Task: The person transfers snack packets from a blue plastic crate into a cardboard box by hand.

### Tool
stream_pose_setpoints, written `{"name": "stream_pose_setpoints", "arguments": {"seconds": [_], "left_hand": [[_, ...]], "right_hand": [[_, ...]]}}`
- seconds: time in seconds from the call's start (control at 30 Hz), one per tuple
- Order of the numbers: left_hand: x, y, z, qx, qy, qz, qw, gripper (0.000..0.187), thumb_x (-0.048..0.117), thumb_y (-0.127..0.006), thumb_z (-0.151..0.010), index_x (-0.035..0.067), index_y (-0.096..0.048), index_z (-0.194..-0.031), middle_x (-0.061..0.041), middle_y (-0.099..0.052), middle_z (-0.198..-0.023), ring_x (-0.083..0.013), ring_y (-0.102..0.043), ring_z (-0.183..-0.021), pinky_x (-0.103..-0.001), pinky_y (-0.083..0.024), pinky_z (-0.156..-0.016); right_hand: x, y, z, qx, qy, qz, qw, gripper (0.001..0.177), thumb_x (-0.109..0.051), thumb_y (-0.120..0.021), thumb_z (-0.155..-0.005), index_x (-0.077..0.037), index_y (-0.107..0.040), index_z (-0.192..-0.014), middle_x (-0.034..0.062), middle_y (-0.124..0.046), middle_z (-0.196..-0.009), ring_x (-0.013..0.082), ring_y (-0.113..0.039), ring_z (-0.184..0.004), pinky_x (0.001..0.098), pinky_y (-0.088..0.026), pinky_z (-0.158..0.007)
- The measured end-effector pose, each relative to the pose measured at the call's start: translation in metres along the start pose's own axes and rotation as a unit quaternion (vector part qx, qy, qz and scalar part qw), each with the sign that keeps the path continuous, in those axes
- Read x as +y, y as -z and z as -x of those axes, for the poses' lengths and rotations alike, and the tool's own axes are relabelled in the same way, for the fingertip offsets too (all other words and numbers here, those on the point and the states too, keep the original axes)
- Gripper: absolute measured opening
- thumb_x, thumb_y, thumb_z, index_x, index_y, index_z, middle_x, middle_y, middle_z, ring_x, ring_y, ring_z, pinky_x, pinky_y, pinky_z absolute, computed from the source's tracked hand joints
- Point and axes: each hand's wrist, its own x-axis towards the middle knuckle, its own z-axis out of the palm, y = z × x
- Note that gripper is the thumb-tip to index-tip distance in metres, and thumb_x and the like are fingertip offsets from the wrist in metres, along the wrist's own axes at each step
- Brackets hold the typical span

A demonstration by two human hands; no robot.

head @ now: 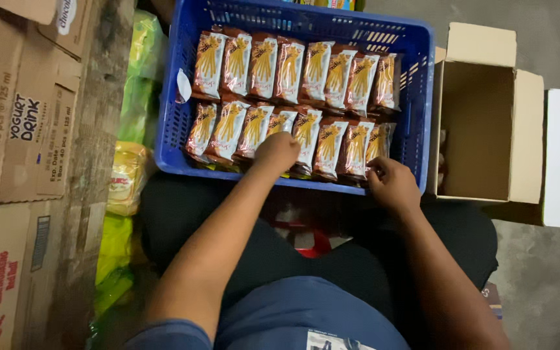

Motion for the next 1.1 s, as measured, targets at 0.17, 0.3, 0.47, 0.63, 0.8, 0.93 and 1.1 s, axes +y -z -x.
{"name": "stream_pose_setpoints", "arguments": {"seconds": [0.17, 0.3, 0.47, 0.63, 0.8, 0.93, 1.1], "left_hand": [[0.020, 0.002, -0.001, -0.002, 0.009, -0.082, 0.997, 0.049, 0.043, -0.063, -0.091, 0.002, -0.072, -0.117, -0.020, -0.070, -0.120, -0.0410, -0.071, -0.112, -0.055, -0.057, -0.094], [0.012, -0.017, -0.021, 0.011, 0.008, -0.101, 0.995, 0.048, 0.041, -0.071, -0.089, 0.003, -0.073, -0.118, -0.018, -0.066, -0.125, -0.0422, -0.070, -0.113, -0.057, -0.056, -0.096], [-0.017, -0.046, -0.040, 0.037, 0.020, 0.012, 0.999, 0.035, 0.032, -0.073, -0.087, 0.004, -0.076, -0.107, -0.015, -0.068, -0.109, -0.0421, -0.071, -0.108, -0.056, -0.059, -0.090], [-0.008, -0.019, 0.001, 0.098, -0.028, 0.175, 0.979, 0.022, 0.023, -0.070, -0.085, 0.007, -0.075, -0.099, -0.012, -0.074, -0.091, -0.0393, -0.072, -0.101, -0.048, -0.060, -0.088], [0.014, 0.002, 0.055, 0.092, -0.059, 0.336, 0.935, 0.020, 0.023, -0.074, -0.086, 0.014, -0.078, -0.103, -0.006, -0.074, -0.086, -0.0183, -0.074, -0.083, -0.034, -0.059, -0.081], [0.040, 0.011, 0.095, 0.078, -0.123, 0.378, 0.914, 0.019, 0.013, -0.079, -0.084, 0.005, -0.078, -0.101, -0.013, -0.072, -0.097, -0.0203, -0.074, -0.088, -0.033, -0.058, -0.084], [0.056, -0.007, 0.107, 0.096, -0.251, 0.321, 0.908, 0.017, 0.020, -0.088, -0.082, 0.012, -0.081, -0.096, -0.010, -0.069, -0.090, -0.0215, -0.069, -0.092, -0.033, -0.054, -0.084]], "right_hand": [[-0.020, 0.011, 0.006, -0.002, -0.011, -0.023, 1.000, 0.017, -0.024, -0.066, -0.090, -0.021, -0.075, -0.104, 0.0117, -0.073, -0.087, 0.0367, -0.072, -0.093, 0.0494, -0.055, -0.082], [-0.027, 0.018, 0.009, -0.012, -0.025, -0.014, 1.000, 0.019, -0.028, -0.064, -0.088, -0.025, -0.074, -0.104, 0.0105, -0.072, -0.083, 0.0371, -0.071, -0.091, 0.0499, -0.055, -0.082], [-0.013, 0.005, 0.005, 0.011, -0.031, -0.011, 0.999, 0.019, -0.030, -0.064, -0.088, -0.027, -0.074, -0.104, 0.0064, -0.071, -0.080, 0.0320, -0.071, -0.088, 0.0463, -0.055, -0.079], [-0.007, 0.004, 0.003, 0.014, -0.024, -0.023, 0.999, 0.019, -0.028, -0.065, -0.088, -0.024, -0.074, -0.104, 0.0102, -0.071, -0.082, 0.0349, -0.071, -0.089, 0.0486, -0.055, -0.080], [-0.017, 0.005, 0.003, 0.032, 0.018, -0.151, 0.988, 0.021, -0.016, -0.066, -0.093, -0.013, -0.075, -0.112, 0.0139, -0.077, -0.092, 0.0366, -0.074, -0.095, 0.0464, -0.059, -0.080], [-0.049, 0.011, 0.021, -0.016, -0.036, -0.582, 0.812, 0.039, -0.026, -0.052, -0.102, -0.008, -0.059, -0.136, 0.0153, -0.072, -0.115, 0.0255, -0.073, -0.100, 0.0383, -0.062, -0.082], [-0.094, 0.045, 0.042, 0.067, -0.098, -0.721, 0.683, 0.034, -0.024, -0.064, -0.101, -0.006, -0.054, -0.129, 0.0079, -0.070, -0.102, 0.0202, -0.075, -0.075, 0.0334, -0.064, -0.062]]}}
